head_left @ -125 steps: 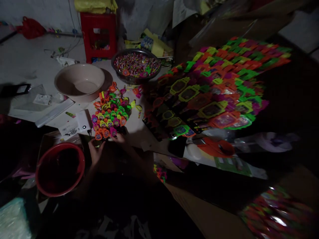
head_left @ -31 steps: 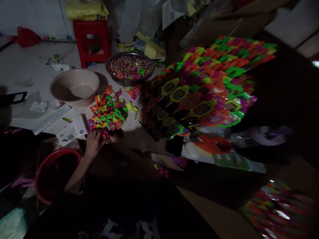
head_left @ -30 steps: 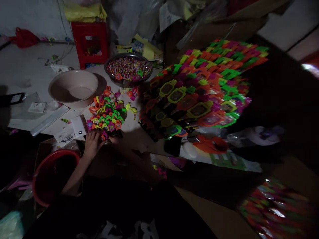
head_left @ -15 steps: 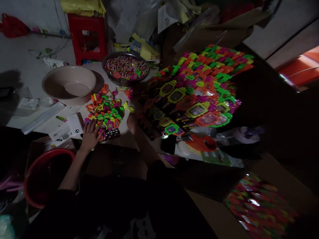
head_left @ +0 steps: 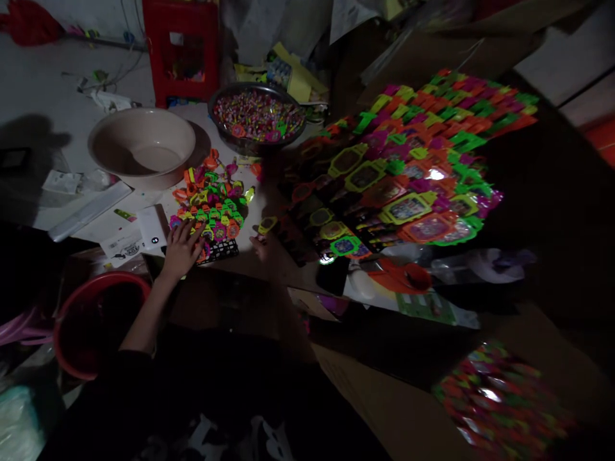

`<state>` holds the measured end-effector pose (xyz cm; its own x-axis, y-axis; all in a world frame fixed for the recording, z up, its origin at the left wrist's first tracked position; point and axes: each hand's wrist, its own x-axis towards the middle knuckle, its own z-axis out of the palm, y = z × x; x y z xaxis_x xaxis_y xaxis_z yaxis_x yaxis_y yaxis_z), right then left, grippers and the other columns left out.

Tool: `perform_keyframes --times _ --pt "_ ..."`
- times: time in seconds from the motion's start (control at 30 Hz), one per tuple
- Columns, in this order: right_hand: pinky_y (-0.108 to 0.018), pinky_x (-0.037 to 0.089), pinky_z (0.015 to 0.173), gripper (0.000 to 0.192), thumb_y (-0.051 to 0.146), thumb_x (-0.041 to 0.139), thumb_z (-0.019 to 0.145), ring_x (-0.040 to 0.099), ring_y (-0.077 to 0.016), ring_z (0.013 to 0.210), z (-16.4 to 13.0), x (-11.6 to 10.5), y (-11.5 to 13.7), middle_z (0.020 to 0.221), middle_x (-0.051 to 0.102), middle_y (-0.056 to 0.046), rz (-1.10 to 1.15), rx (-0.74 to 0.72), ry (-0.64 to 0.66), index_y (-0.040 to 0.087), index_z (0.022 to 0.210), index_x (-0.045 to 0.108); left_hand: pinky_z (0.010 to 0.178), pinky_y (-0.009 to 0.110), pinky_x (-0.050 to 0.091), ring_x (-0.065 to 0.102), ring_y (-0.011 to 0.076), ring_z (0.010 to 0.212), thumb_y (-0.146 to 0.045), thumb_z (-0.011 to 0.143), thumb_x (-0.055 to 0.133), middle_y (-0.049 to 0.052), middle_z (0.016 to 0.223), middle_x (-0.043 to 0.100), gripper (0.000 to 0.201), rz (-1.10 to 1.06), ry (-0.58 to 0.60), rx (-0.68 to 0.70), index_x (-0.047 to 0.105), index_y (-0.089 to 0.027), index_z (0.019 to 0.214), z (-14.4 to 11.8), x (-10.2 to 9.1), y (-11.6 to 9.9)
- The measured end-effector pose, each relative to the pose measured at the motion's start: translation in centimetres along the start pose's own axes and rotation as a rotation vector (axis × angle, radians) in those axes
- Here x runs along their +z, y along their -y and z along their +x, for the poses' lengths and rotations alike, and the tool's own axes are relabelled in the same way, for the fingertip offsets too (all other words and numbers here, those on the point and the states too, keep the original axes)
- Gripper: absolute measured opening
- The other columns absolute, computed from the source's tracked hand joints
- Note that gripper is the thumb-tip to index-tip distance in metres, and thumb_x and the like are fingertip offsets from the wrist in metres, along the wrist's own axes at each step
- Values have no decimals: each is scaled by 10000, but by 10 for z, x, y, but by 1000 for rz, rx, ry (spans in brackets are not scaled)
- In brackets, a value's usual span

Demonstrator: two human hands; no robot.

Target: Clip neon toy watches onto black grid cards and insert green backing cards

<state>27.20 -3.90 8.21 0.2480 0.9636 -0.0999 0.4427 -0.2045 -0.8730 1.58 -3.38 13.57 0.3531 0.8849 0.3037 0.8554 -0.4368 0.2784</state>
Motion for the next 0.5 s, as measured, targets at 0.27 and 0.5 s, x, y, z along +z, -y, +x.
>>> perform_keyframes --times 0.27,0.5 --pt "-354 526 907 216 285 648 779 683 -219 918 -37 70 7 922 724 -85 245 -79 352 145 940 675 1120 490 288 341 258 1388 -412 970 368 80 1438 480 459 -28 0 -7 478 -280 1396 0 1 0" --pt "-338 449 984 384 336 554 861 589 -227 1148 -29 87 -10 1202 653 -112 40 -277 450 131 1176 630 1128 475 281 340 250 1390 -403 967 378 69 1440 479 450 -24 2 -7 487 -286 1388 -1 3 1"
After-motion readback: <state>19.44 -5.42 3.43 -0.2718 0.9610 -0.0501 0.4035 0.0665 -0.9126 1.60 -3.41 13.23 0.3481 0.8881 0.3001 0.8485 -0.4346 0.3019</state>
